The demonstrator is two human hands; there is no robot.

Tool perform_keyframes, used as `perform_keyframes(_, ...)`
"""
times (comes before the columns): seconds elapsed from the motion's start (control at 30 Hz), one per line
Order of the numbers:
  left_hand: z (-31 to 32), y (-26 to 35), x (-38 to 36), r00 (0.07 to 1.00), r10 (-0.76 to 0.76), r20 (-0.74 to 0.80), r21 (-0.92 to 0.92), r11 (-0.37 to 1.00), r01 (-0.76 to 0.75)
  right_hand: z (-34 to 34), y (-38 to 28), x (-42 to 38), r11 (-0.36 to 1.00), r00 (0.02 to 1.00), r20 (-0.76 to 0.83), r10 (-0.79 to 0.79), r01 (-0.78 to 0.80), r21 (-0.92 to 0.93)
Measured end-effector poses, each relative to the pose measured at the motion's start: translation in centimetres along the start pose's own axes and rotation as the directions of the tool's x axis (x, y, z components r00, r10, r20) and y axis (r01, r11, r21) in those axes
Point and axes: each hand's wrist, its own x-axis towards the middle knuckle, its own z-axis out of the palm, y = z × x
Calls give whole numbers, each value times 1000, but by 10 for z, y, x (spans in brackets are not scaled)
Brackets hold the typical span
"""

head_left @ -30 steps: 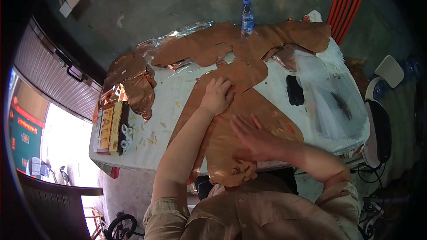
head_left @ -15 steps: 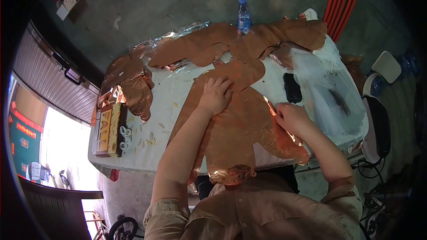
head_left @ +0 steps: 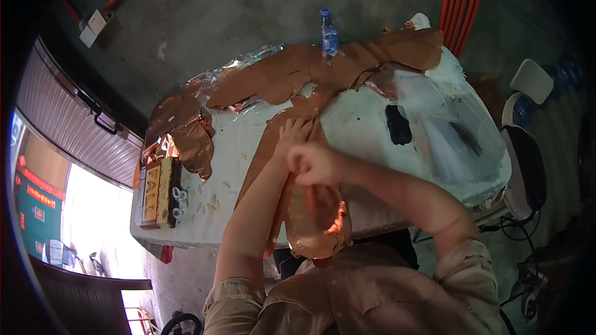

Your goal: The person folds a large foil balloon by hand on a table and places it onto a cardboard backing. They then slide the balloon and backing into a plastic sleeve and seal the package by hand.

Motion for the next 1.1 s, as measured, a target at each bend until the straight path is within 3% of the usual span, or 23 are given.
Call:
perform_keyframes(0.07,-1,-3,1,995,-72,69,-107,991,80,23,-11,9,934,978,53,203,-176,-311)
perform_keyframes(0.1,-5,-6,0,993,-43,109,-85,995,52,24,-9,8,935,979,51,196,-171,-311)
perform_keyframes(0.17,-5,-2,2,993,-67,98,-97,992,76,24,-3,10,995,991,105,81,-74,-68)
perform_keyframes(0.23,-4,-5,0,991,-104,84,-121,986,114,0,0,8,997,993,-102,-54,59,44)
perform_keyframes(0.3,0,-6,-4,1000,-26,2,-88,996,26,-30,14,0,944,918,-298,263,-309,-117)
perform_keyframes(0.33,-2,-1,-5,1000,-27,4,-94,995,27,-43,20,-6,837,902,-405,150,-334,-433)
perform_keyframes(0.4,-8,9,1,990,-144,-17,-189,972,138,-51,59,-13,743,874,-485,-31,-304,-596)
perform_keyframes(0.5,-14,10,1,993,-119,28,-175,977,122,-50,91,0,702,869,-470,-154,-238,-671)
perform_keyframes(0.53,-15,10,1,992,-123,39,-181,975,128,-48,86,7,703,866,-477,-153,-244,-668)
perform_keyframes(0.6,-3,-7,-4,986,-109,129,-93,988,121,-39,78,26,678,907,-413,84,-356,-643)
perform_keyframes(0.67,36,-25,0,972,-101,214,-1,995,104,-15,91,45,669,881,-471,42,-374,-642)
perform_keyframes(0.7,71,-35,3,994,-110,21,-712,696,92,-5,96,50,659,859,-511,-1,-384,-646)
perform_keyframes(0.73,98,-43,5,961,-254,-108,-994,5,-110,-2,92,51,661,860,-510,-2,-382,-646)
perform_keyframes(0.77,113,-51,6,960,-258,-108,-994,6,-110,0,84,52,777,884,-463,62,-334,-533)
perform_keyframes(0.83,136,-64,10,827,-155,-541,-766,498,-407,7,52,42,948,918,-361,165,-249,-199)
perform_keyframes(0.87,144,-67,8,716,-22,-698,-532,685,-497,4,54,40,947,919,-355,171,-253,-196)
perform_keyframes(0.9,119,-58,3,716,-31,-697,-536,686,-492,-2,60,40,985,928,-341,150,-111,129)
perform_keyframes(0.93,65,-40,-4,912,33,-408,-381,902,-203,-9,64,39,897,934,-333,126,36,441)
perform_keyframes(0.97,30,-26,-10,997,-37,-65,-83,996,32,-24,55,27,956,926,-361,108,4,293)
perform_keyframes(1.0,25,-23,-10,997,-51,-64,-89,995,45,-38,42,10,990,920,-383,83,-32,138)
perform_keyframes(1.03,22,-20,-6,999,-48,-9,-43,998,48,-45,39,-5,989,924,-373,90,-40,142)
perform_keyframes(1.07,20,-20,-3,998,-46,50,3,999,46,-51,38,-19,965,930,-359,81,-164,-206)
perform_keyframes(1.1,17,-19,-3,997,-56,59,-6,998,56,-50,38,-28,811,936,-342,81,-261,-524)
